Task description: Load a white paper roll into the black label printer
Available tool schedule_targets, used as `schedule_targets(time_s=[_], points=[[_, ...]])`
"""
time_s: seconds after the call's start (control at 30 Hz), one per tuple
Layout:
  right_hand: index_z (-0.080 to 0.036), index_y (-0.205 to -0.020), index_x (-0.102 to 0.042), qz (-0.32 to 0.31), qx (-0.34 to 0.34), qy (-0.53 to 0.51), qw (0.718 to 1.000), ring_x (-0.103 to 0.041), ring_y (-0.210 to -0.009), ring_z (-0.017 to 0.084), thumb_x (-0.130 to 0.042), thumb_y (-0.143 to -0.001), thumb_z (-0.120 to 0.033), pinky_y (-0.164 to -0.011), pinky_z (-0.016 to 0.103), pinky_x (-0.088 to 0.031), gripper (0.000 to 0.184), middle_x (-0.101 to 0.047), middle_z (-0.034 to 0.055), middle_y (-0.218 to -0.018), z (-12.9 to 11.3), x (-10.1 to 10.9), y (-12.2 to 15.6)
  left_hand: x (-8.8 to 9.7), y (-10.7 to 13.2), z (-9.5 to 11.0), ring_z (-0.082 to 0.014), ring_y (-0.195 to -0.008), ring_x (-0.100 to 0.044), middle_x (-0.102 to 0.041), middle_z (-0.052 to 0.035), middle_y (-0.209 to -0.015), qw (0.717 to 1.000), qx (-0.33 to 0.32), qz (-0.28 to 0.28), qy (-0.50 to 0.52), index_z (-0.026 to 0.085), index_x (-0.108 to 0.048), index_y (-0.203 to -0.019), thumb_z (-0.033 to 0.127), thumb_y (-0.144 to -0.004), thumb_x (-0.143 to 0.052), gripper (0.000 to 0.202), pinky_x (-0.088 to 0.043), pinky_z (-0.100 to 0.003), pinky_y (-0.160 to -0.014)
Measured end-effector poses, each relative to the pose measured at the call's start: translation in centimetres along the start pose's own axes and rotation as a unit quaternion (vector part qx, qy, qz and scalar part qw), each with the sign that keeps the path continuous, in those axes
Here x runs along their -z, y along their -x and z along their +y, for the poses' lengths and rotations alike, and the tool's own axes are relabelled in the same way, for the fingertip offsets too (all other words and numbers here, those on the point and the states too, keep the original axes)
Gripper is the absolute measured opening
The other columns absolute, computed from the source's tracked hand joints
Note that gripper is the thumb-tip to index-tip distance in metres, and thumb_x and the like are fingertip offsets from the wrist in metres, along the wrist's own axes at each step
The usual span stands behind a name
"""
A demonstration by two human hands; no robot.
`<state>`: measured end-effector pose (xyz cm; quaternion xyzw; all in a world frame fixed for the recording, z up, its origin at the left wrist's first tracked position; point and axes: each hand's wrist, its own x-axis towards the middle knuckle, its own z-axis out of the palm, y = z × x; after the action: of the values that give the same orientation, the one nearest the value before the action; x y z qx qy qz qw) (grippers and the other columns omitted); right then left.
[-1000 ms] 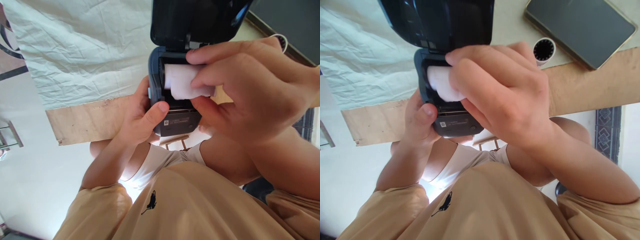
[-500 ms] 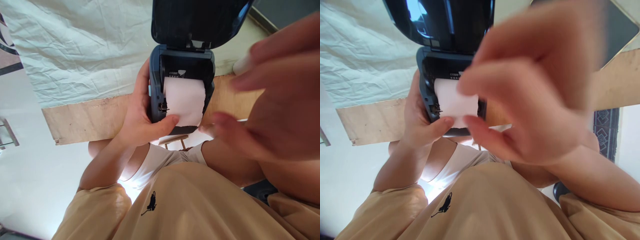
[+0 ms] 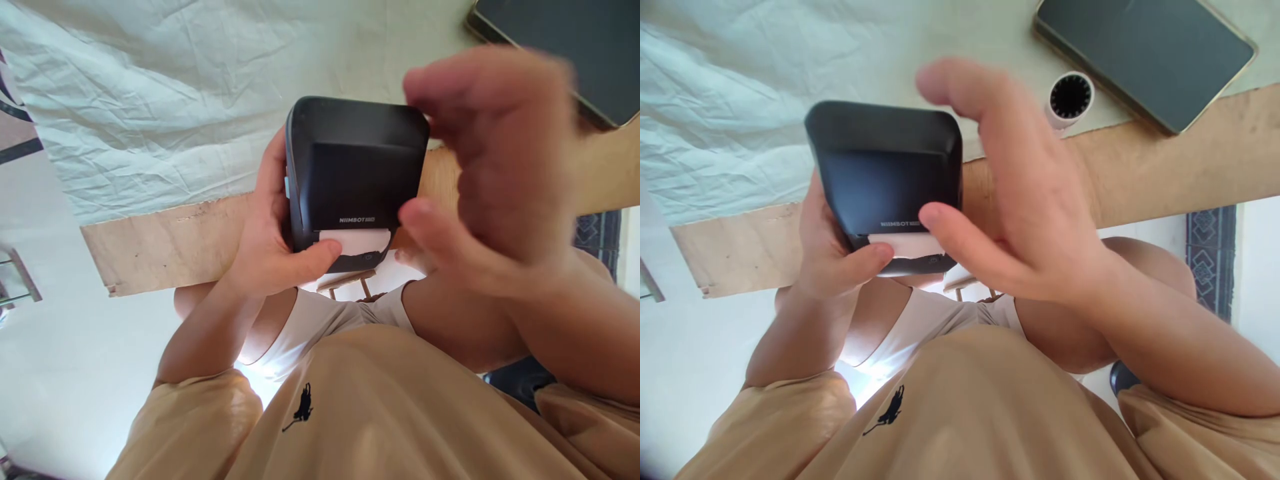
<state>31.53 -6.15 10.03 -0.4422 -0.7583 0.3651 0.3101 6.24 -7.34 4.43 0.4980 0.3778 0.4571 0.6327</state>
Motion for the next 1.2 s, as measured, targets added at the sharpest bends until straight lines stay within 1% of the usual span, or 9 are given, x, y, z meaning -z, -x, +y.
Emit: schedule_targets(time_s=[0.13, 0.23, 0.3, 0.4, 0.5, 0.67, 0.9, 1.1, 1.2], points=[[-0.02, -0.168, -0.028, -0.052, 0.059, 0.004, 0.997, -0.049, -0.175, 0.024, -0.052, -0.116, -0.053, -0.148, 0.054, -0.052, 0.066, -0.041, 0.0139, -0.184, 1.4, -1.6, -0.6, -0.1, 0.4, 1.0, -0.0294, -0.136, -0.075, -0.075, -0.0002, -0.148, 1.0, 0.003, 0.007, 0.02, 0.049, -0.073, -0.154, 0.067, -0.09, -0.094, 0.07, -0.071, -0.048, -0.116], [-0.016, -0.168, -0.022, -0.069, 0.012, -0.027, 0.997, -0.043, -0.179, 0.028, -0.054, -0.113, -0.058, -0.152, 0.057, -0.046, 0.076, -0.04, 0.0181, -0.183, 1.6, -2.1, -0.8, 0.0, 0.1, 0.4, -0.0314, -0.13, -0.074, -0.075, -0.0015, -0.141, 0.999, 0.021, 0.021, 0.025, 0.051, -0.077, -0.147, 0.067, -0.09, -0.093, 0.061, -0.07, -0.048, -0.112], [-0.015, -0.166, -0.024, -0.068, -0.018, -0.072, 0.995, -0.047, -0.176, 0.027, -0.06, -0.108, -0.058, -0.148, 0.052, -0.051, 0.08, -0.046, 0.0197, -0.176, 1.4, -2.1, -1.1, 0.0, 0.1, 0.2, -0.0322, -0.135, -0.073, -0.075, -0.0007, -0.145, 0.999, 0.028, 0.023, 0.032, 0.053, -0.077, -0.147, 0.064, -0.091, -0.093, 0.059, -0.069, -0.048, -0.114], [-0.015, -0.163, -0.025, -0.059, -0.049, -0.165, 0.983, -0.062, -0.155, 0.019, -0.071, -0.099, -0.049, -0.111, 0.032, -0.067, 0.086, -0.048, 0.0189, -0.172, 1.2, -2.2, -1.5, 0.0, 0.2, 0.4, -0.0324, -0.136, -0.072, -0.075, -0.0002, -0.147, 0.999, 0.025, 0.024, 0.02, 0.053, -0.076, -0.148, 0.065, -0.091, -0.092, 0.06, -0.068, -0.049, -0.117], [-0.019, -0.165, -0.024, -0.065, -0.074, -0.199, 0.975, -0.068, -0.12, 0.008, -0.078, -0.098, -0.055, -0.085, 0.024, -0.062, 0.093, -0.054, 0.0121, -0.166, 1.3, -2.1, -1.6, 0.0, 0.2, 0.5, -0.0336, -0.133, -0.072, -0.076, -0.0012, -0.144, 0.999, 0.02, 0.025, 0.008, 0.053, -0.076, -0.148, 0.068, -0.09, -0.092, 0.062, -0.067, -0.052, -0.118], [-0.017, -0.165, -0.031, -0.083, -0.052, -0.142, 0.985, -0.066, -0.124, 0.011, -0.069, -0.101, -0.084, -0.096, 0.028, -0.062, 0.1, -0.058, 0.0121, -0.161, 1.5, -1.4, -1.8, 0.2, 0.2, 0.4, -0.0325, -0.138, -0.071, -0.075, 0.0006, -0.15, 1.0, 0.018, 0.017, 0.018, 0.051, -0.074, -0.152, 0.065, -0.094, -0.09, 0.063, -0.067, -0.049, -0.119], [-0.01, -0.168, -0.027, -0.087, -0.011, -0.092, 0.992, -0.066, -0.121, 0.012, -0.057, -0.11, -0.081, -0.092, 0.031, -0.06, 0.097, -0.056, 0.0164, -0.166, 1.5, -1.5, -1.7, 0.2, 0.2, 0.6, -0.0315, -0.136, -0.074, -0.075, 0.0001, -0.15, 0.999, 0.023, 0.014, 0.027, 0.048, -0.073, -0.153, 0.063, -0.094, -0.091, 0.063, -0.07, -0.048, -0.118], [-0.013, -0.17, -0.024, -0.074, 0.016, -0.068, 0.995, -0.057, -0.162, 0.026, -0.057, -0.111, -0.078, -0.13, 0.044, -0.059, 0.094, -0.057, 0.0163, -0.161, 2.0, -1.9, -1.3, 0.1, 0.3, 0.5, -0.0318, -0.133, -0.076, -0.077, -0.0007, -0.145, 0.999, 0.017, 0.029, 0.027, 0.048, -0.074, -0.153, 0.064, -0.092, -0.093, 0.065, -0.071, -0.049, -0.115], [-0.017, -0.17, -0.026, -0.071, 0.018, -0.078, 0.994, -0.065, -0.139, 0.018, -0.058, -0.111, -0.075, -0.108, 0.036, -0.063, 0.088, -0.054, 0.0125, -0.165, 2.3, -2.0, -1.1, 0.1, 0.3, 0.5, -0.0331, -0.13, -0.08, -0.078, -0.0022, -0.146, 0.998, 0.043, 0.038, 0.034, 0.045, -0.072, -0.156, 0.061, -0.092, -0.094, 0.07, -0.073, -0.052, -0.111]])
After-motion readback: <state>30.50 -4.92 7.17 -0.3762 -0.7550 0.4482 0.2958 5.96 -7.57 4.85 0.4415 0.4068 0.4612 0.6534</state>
